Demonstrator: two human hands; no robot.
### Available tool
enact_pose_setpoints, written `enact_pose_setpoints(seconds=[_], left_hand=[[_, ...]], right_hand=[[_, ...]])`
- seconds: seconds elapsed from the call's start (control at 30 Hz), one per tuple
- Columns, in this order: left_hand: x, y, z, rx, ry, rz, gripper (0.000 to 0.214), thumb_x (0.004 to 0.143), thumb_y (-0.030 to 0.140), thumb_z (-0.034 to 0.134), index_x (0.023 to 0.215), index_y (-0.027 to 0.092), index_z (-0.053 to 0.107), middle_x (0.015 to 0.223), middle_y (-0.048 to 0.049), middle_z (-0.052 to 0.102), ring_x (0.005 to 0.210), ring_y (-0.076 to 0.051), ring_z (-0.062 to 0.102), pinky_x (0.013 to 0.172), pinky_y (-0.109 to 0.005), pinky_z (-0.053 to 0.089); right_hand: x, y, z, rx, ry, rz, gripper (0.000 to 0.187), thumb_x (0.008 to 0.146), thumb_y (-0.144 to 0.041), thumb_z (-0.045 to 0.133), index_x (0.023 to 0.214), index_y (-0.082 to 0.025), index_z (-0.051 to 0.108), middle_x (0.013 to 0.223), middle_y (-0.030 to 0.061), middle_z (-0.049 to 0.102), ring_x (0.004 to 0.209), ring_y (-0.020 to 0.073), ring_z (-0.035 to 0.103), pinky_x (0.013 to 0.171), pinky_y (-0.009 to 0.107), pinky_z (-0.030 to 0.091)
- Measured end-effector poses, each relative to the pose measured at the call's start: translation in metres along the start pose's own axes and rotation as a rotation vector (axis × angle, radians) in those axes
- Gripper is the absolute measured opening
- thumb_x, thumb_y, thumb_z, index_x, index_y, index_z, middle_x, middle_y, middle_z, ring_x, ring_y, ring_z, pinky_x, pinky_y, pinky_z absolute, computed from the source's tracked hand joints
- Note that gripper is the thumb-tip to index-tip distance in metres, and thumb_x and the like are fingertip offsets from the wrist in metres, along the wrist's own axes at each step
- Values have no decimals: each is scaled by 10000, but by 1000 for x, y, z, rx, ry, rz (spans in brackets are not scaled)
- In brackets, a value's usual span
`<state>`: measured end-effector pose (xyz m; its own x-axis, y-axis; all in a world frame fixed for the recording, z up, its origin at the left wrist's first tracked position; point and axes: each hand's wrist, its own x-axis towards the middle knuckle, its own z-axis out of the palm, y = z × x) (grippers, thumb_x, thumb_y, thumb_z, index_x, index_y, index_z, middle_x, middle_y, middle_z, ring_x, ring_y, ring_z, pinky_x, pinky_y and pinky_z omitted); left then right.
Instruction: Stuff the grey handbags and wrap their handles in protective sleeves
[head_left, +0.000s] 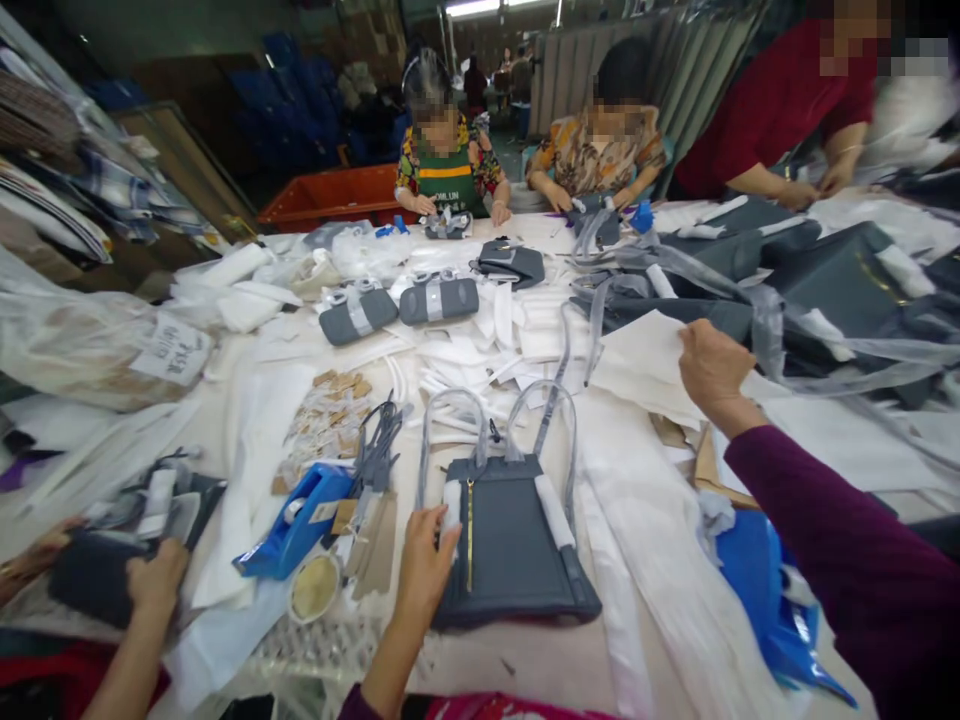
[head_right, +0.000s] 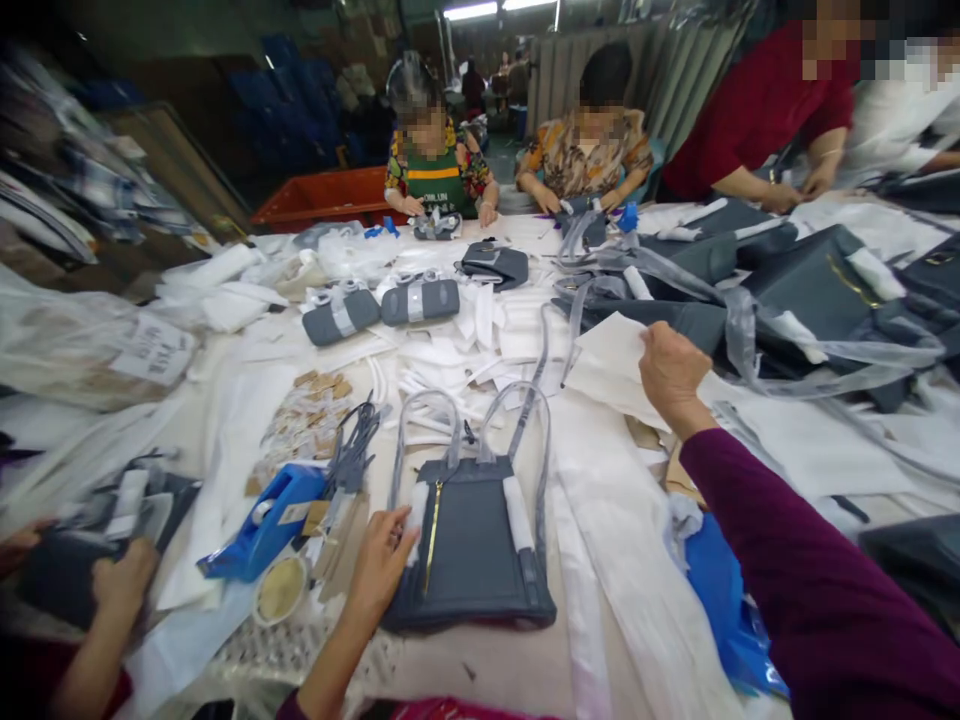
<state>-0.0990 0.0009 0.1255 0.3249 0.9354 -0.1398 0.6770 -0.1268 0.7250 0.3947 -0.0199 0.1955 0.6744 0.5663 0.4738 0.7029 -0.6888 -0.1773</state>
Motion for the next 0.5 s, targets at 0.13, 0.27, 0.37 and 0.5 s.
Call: enact_pose_setpoints(seconds=[0.13, 0.27, 0.37, 0.5], left_hand=[[3, 20, 15, 315, 2, -15, 608, 700, 323, 672, 1242, 128, 478, 1072, -132, 506, 1086, -309, 477, 948, -448, 403], [7, 12, 20, 316, 18, -97, 629, 692, 115, 590, 1290, 102, 395, 1087, -157, 505, 1119, -307, 469, 970, -440, 377], [9, -2, 16, 82, 53, -169, 650, 650, 71, 550, 1280, 96, 392, 1106, -156, 511, 1104, -281, 495, 982, -418, 379], [-5, -13, 1, -408, 163, -185, 526, 653, 152, 565, 1167, 163, 456, 1044, -80, 547, 954, -198, 571, 867, -338, 462]], right_hand=[[-27, -46, -54, 72, 150, -140, 332, 957, -362, 385, 1036, -149, 627, 863, 114, 665, 714, 180, 525, 587, 305, 203], [-93, -104, -88, 239, 86, -410, 264, 950, -290, 411, 1005, -139, 620, 830, 89, 657, 746, 177, 552, 637, 280, 300], [-162, -144, -97, 411, -107, -751, 222, 933, -159, 401, 966, -174, 620, 854, 56, 653, 781, 167, 549, 689, 272, 339], [-236, -177, -101, 520, -336, -919, 234, 915, -97, 390, 946, -181, 606, 849, 49, 637, 786, 175, 518, 703, 291, 350]])
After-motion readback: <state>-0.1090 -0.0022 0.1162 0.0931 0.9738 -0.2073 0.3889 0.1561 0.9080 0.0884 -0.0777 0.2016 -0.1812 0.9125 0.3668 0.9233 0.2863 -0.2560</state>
